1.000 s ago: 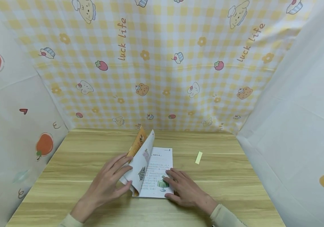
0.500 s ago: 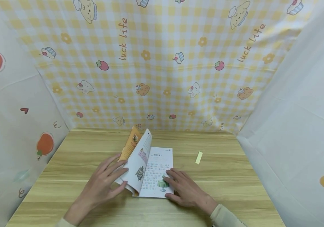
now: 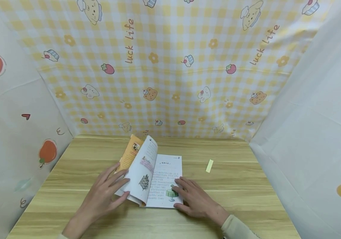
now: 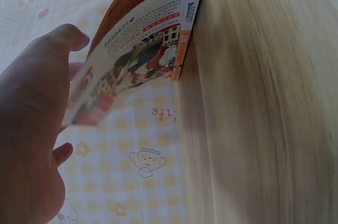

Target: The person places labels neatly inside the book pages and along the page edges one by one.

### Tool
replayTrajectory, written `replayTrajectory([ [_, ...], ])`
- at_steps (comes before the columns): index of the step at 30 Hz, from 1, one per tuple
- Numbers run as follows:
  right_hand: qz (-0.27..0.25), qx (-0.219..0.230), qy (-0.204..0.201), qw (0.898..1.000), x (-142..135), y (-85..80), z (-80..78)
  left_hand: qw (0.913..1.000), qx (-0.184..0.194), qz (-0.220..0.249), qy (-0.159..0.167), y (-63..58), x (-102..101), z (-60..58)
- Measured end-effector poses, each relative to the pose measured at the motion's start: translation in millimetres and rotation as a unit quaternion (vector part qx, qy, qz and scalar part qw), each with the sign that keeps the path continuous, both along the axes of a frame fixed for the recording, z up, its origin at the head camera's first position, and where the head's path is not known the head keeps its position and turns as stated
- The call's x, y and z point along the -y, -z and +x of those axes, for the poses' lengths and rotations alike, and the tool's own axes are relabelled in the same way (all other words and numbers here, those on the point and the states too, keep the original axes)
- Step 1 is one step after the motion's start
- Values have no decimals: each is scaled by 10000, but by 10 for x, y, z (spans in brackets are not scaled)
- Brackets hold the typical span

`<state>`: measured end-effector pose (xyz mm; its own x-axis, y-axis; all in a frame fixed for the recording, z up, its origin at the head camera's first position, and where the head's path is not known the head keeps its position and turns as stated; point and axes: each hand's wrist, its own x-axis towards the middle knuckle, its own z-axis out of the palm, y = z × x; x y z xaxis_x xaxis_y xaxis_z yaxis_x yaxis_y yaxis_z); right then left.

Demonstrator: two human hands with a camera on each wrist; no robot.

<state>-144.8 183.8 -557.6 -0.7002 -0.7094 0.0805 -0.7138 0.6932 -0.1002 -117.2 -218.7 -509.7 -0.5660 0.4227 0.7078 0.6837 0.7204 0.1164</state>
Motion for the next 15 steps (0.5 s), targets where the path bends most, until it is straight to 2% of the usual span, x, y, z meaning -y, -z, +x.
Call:
replayTrajectory([
  [8, -110, -56, -46, 9999, -5, 4, 5, 9998, -106, -99, -104, 70, 5, -41],
  [15, -205, -104, -80, 9997, -11, 25, 6, 9964, 285, -547, -589, 129, -42, -50],
])
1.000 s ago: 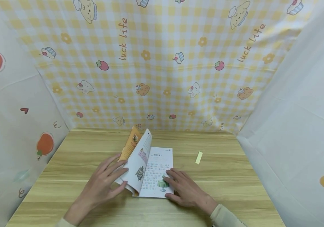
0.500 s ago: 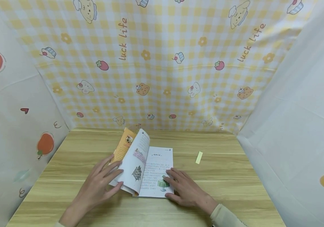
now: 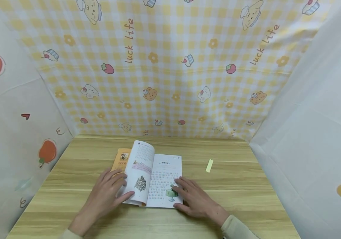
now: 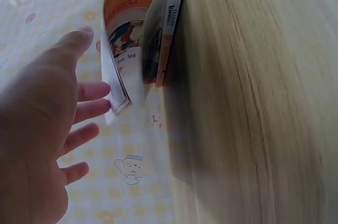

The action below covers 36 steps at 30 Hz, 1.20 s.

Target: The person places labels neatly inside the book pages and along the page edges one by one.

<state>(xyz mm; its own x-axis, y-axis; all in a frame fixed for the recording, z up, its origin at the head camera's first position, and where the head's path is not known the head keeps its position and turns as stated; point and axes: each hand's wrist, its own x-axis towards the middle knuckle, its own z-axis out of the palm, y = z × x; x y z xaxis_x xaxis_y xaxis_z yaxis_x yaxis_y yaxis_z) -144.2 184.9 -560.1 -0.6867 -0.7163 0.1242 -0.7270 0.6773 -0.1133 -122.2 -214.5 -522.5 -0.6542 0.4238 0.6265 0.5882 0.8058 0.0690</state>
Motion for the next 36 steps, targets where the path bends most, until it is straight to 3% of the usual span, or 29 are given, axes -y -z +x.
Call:
replayTrajectory([
  [7, 24, 127, 21, 9999, -1, -23, -1, 9954, 735, -331, -526, 19, -77, -55],
  [13, 41, 75, 0, 10000, -5, -11, -2, 9895, 1308, -332, -509, 88, -105, -111],
  [28, 76, 124, 33, 9999, -13, -2, -17, 9895, 1239, -658, 354, 107, -283, -232],
  [36, 43, 75, 1, 10000, -13, 3, -16, 9841, 1449, -966, 351, 63, -412, -264],
])
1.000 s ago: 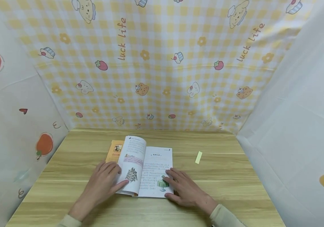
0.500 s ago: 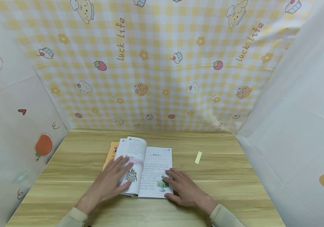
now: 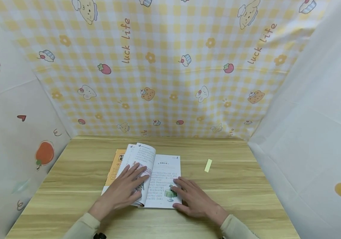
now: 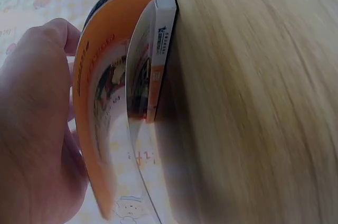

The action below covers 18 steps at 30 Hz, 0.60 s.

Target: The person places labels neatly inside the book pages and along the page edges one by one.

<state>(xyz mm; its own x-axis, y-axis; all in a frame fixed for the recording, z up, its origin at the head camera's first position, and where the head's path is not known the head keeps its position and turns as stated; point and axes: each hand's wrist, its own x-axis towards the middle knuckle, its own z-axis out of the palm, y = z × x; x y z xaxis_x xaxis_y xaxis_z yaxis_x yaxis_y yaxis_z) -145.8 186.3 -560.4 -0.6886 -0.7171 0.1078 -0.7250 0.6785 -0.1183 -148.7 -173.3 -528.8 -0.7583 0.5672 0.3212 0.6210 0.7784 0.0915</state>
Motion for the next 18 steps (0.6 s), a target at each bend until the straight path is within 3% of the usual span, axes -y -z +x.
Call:
replayTrajectory([
  [7, -31, 96, 41, 9999, 4, 8, -8, 9976, 601, -200, -295, 0, -74, -9],
  [18, -84, 102, 26, 9999, 2, -5, -2, 9959, 737, -373, -368, 41, -126, -29],
])
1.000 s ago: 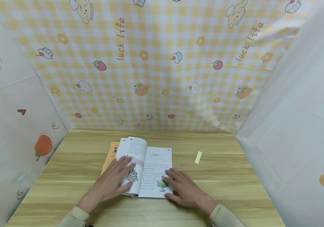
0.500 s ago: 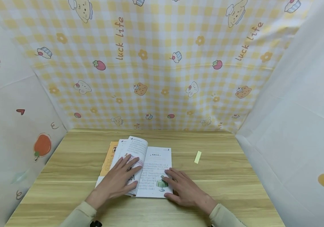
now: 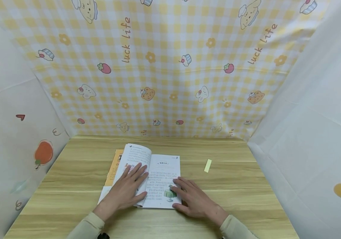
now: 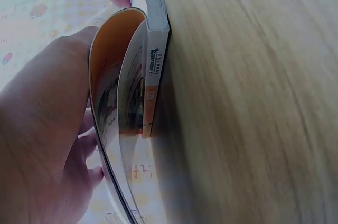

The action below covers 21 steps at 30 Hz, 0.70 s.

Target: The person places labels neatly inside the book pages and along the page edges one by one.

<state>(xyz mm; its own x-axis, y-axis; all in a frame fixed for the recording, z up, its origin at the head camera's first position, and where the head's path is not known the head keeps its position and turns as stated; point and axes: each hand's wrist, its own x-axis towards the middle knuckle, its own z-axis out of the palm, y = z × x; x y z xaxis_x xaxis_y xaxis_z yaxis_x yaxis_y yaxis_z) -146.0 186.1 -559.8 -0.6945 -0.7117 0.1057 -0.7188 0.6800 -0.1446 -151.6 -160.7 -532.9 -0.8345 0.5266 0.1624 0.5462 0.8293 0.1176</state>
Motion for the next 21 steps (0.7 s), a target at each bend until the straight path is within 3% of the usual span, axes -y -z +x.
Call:
replayTrajectory([
  [10, -23, 4, 8, 10000, -1, 9, 0, 9995, -142, 98, 276, 73, 9, 50],
  [21, -46, -82, -22, 10000, 0, 24, -9, 9997, 36, 94, 208, 132, 40, 98],
])
